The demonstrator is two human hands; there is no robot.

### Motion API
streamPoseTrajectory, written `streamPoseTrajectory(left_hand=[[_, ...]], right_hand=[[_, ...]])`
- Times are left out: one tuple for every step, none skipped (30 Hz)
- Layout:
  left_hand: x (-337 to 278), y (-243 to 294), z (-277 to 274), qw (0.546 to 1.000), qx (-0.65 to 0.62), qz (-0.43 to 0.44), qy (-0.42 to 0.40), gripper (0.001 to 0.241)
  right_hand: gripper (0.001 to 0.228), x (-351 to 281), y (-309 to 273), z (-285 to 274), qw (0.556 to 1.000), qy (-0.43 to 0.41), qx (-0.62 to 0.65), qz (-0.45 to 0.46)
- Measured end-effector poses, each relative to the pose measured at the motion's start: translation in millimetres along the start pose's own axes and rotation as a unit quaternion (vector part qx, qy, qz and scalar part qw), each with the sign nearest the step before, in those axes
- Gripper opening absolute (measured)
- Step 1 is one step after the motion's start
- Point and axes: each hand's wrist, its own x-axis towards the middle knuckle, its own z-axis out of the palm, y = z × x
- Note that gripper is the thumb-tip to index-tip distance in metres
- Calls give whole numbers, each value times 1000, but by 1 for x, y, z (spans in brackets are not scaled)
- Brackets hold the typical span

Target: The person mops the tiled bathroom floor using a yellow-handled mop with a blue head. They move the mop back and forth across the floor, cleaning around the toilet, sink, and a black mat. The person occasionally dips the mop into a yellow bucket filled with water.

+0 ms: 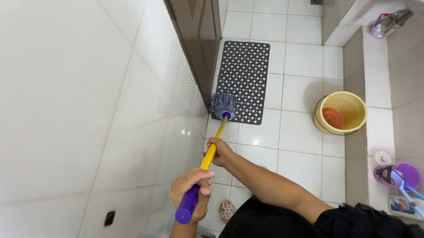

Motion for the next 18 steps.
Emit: streamPoseTrajectory(left_hand=[[7, -3, 7, 1000, -2, -1, -3, 39], [14, -7, 14, 1000, -11, 20, -9, 42], [22, -11, 21, 999, -20, 40, -19, 44], [25, -18, 32, 999, -23, 39, -24, 44], [29, -27, 44, 998, -28, 51, -32, 45], [33, -35, 55, 997, -34, 64, -40, 45], [33, -46, 67, 996, -35, 66, -43, 45], [33, -57, 78, 996, -36, 68, -44, 46], [30, -69, 90, 996, -36, 68, -42, 47], [34, -77, 97, 996, -36, 69, -44, 47], [34, -81, 105, 996, -33, 66, -43, 47], [35, -86, 112, 997, -29, 63, -42, 47], [34, -94, 116, 997, -27, 62, -44, 47], [35, -101, 120, 997, -28, 56, -37, 46], [36, -108, 123, 998, -29, 50, -31, 46], [37, -113, 123, 998, -27, 50, -33, 46], [36, -118, 124, 999, -33, 33, -26, 44], [35, -123, 124, 999, -39, 16, -18, 41]], right_hand=[[10, 4, -9, -5, 1000, 2, 3, -2], [12, 7, -19, -11, 1000, -7, 16, -7], [13, 11, -29, -17, 999, -15, 33, -13], [13, 19, -40, -30, 999, -13, 38, -16], [13, 29, -54, -40, 999, -18, 42, -28], [13, 38, -67, -50, 998, -23, 46, -40], [13, 39, -82, -57, 998, -25, 49, -43], [11, 40, -95, -63, 997, -13, 41, -58], [9, 42, -107, -70, 997, 0, 31, -70], [9, 50, -122, -77, 997, -1, 33, -71], [9, 55, -131, -87, 996, 11, 23, -82], [8, 61, -140, -97, 995, 24, 12, -93], [8, 66, -149, -104, 995, 23, 14, -91], [8, 72, -157, -110, 994, 36, 10, -106], [8, 78, -168, -114, 991, 49, 6, -122], [8, 84, -177, -121, 992, 47, 8, -121], [8, 89, -185, -131, 989, 64, 2, -136], [8, 95, -193, -141, 985, 81, -4, -151]])
